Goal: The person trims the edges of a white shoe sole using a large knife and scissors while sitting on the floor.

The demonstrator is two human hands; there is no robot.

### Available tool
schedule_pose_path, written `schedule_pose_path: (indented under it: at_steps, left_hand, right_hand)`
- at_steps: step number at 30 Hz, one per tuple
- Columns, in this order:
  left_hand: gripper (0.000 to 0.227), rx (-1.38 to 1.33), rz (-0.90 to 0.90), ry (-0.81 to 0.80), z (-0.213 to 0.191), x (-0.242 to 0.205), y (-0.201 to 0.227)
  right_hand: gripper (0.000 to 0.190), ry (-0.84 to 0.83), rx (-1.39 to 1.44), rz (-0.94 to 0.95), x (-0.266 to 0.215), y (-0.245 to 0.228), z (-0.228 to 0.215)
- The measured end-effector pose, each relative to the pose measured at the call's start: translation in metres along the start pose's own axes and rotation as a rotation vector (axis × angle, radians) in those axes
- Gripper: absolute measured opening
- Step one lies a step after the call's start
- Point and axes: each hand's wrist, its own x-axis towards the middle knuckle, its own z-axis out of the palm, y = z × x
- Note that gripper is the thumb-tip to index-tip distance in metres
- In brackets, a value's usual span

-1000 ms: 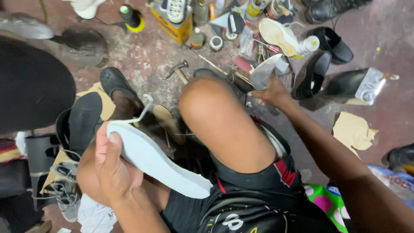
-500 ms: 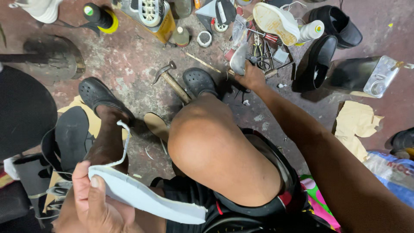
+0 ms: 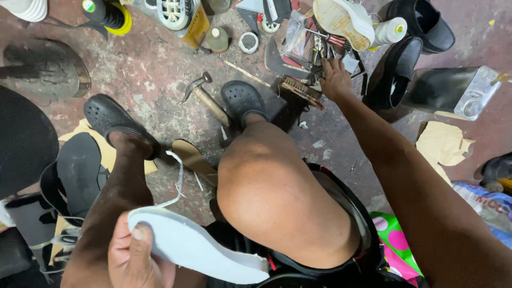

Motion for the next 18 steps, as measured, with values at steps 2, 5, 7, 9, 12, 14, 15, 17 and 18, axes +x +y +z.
schedule_pose_path:
  at_steps: [2,5,7,9,12,14,15,17,18]
  left_hand:
    - [0.030,-0.027,-0.068,0.020,0.007,-0.002,0.002]
    - [0.028,-0.055,-0.092,0.038,0.023,-0.001,-0.002]
    - [0.026,-0.081,-0.087,0.033,0.035,0.001,-0.003]
    - [0.025,-0.107,-0.072,0.028,0.045,0.001,-0.003]
    - [0.024,-0.130,-0.034,0.010,0.060,0.002,-0.004]
    - [0.024,-0.156,-0.013,-0.019,0.065,0.001,-0.004]
    - [0.024,-0.165,0.003,-0.024,0.066,0.000,-0.004]
    - [0.024,-0.183,0.043,-0.041,0.068,-0.001,-0.006]
    - [0.024,-0.192,0.061,-0.046,0.068,-0.001,-0.006]
  right_hand:
    - [0.064,0.038,-0.076,-0.025,-0.004,-0.003,-0.006]
    - [0.042,-0.154,-0.192,0.003,0.001,-0.015,-0.024]
    - [0.039,-0.221,-0.085,-0.001,-0.009,-0.013,-0.035]
    - [0.037,-0.256,-0.056,-0.015,-0.017,-0.017,-0.044]
    - [0.035,-0.217,-0.042,0.016,-0.036,-0.015,-0.055]
    - [0.035,-0.169,0.002,0.037,-0.056,-0.014,-0.056]
    - [0.035,-0.117,0.058,0.010,-0.067,-0.015,-0.054]
    - [0.031,-0.044,0.235,-0.022,-0.089,-0.009,-0.052]
    - [0.028,-0.031,0.359,-0.024,-0.102,-0.003,-0.052]
